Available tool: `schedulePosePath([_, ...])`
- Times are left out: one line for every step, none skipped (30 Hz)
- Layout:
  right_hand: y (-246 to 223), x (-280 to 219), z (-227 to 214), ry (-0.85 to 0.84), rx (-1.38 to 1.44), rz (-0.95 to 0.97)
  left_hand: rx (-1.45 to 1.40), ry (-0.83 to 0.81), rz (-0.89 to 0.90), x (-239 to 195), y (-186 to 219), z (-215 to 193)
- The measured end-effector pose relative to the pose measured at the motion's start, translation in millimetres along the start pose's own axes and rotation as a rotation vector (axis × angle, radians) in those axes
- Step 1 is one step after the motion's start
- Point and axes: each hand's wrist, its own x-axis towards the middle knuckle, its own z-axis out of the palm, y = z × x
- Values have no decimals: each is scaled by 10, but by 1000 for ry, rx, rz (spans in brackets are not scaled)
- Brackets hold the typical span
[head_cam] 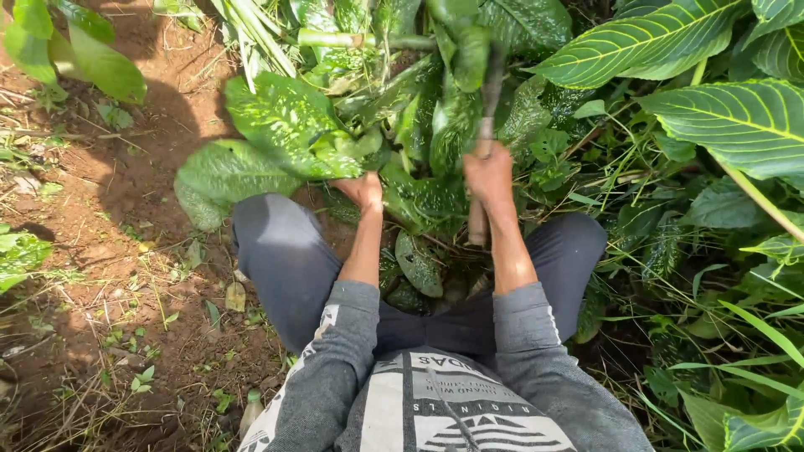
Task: Cutting and gathering green plants using a sickle in an agricultural field
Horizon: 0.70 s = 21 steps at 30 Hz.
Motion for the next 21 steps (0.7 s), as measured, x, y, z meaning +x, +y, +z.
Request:
schedulePosePath([-97, -212, -22, -1, -2, 6, 4, -1, -4, 4, -79, -31])
schedulePosePath([-198, -416, -38, -63, -33, -21, 52, -20, 6, 15, -158, -59])
schedulePosePath([-307, -601, -58, -126, -65, -52, 97, -39, 18, 33, -229, -68])
schedulePosePath([-376, -824, -85, -126, -67, -49, 99, -39, 15, 25, -164, -112])
schedulePosePath([-441, -1056, -121, -185, -180, 0, 116, -104, 117, 1, -109, -151])
schedulePosePath([-507, -1281, -159, -243, -293, 50, 133, -169, 219, -23, -55, -182])
schedulePosePath([-292, -1301, -126, -243, -295, 54, 134, -171, 216, 70, -137, -136])
schedulePosePath([-76, -1326, -94, -241, -306, 60, 174, -192, 162, 158, -220, -93])
schedulePosePath([133, -1392, -25, -243, -313, 67, 217, -210, 111, 267, -294, -116])
schedulePosePath([91, -1395, 10, -246, -310, 71, 223, -209, 110, 315, -335, -151])
schedulePosePath([60, -1396, 20, -236, -322, 55, 183, -216, 141, 340, -385, -150])
schedulePosePath([25, -1401, 28, -225, -335, 39, 143, -224, 172, 362, -431, -153])
schedulePosePath([68, -1379, 30, -224, -333, 34, 140, -223, 177, 238, -355, -150])
schedulePosePath([101, -1361, 40, -152, -283, 58, 135, -239, 139, 121, -273, -156])
schedulePosePath([115, -1321, 70, -90, -233, 75, 128, -245, 104, 33, -171, -178])
schedulePosePath([5, -1278, 36, -97, -230, 62, 123, -234, 112, 93, -39, -147])
schedulePosePath([-55, -1320, -35, -17, -168, -25, 132, -232, 108, 58, 14, -179])
schedulePosePath([-109, -1359, -110, 63, -105, -111, 141, -230, 104, 21, 61, -206])
schedulePosePath([-62, -1277, -117, 65, -106, -110, 140, -232, 102, -68, 176, -213])
schedulePosePath([-16, -1197, -134, 71, -40, -125, 191, -217, 91, -165, 296, -218])
schedulePosePath([10, -1103, -127, 78, 32, -142, 242, -201, 85, -228, 443, -224])
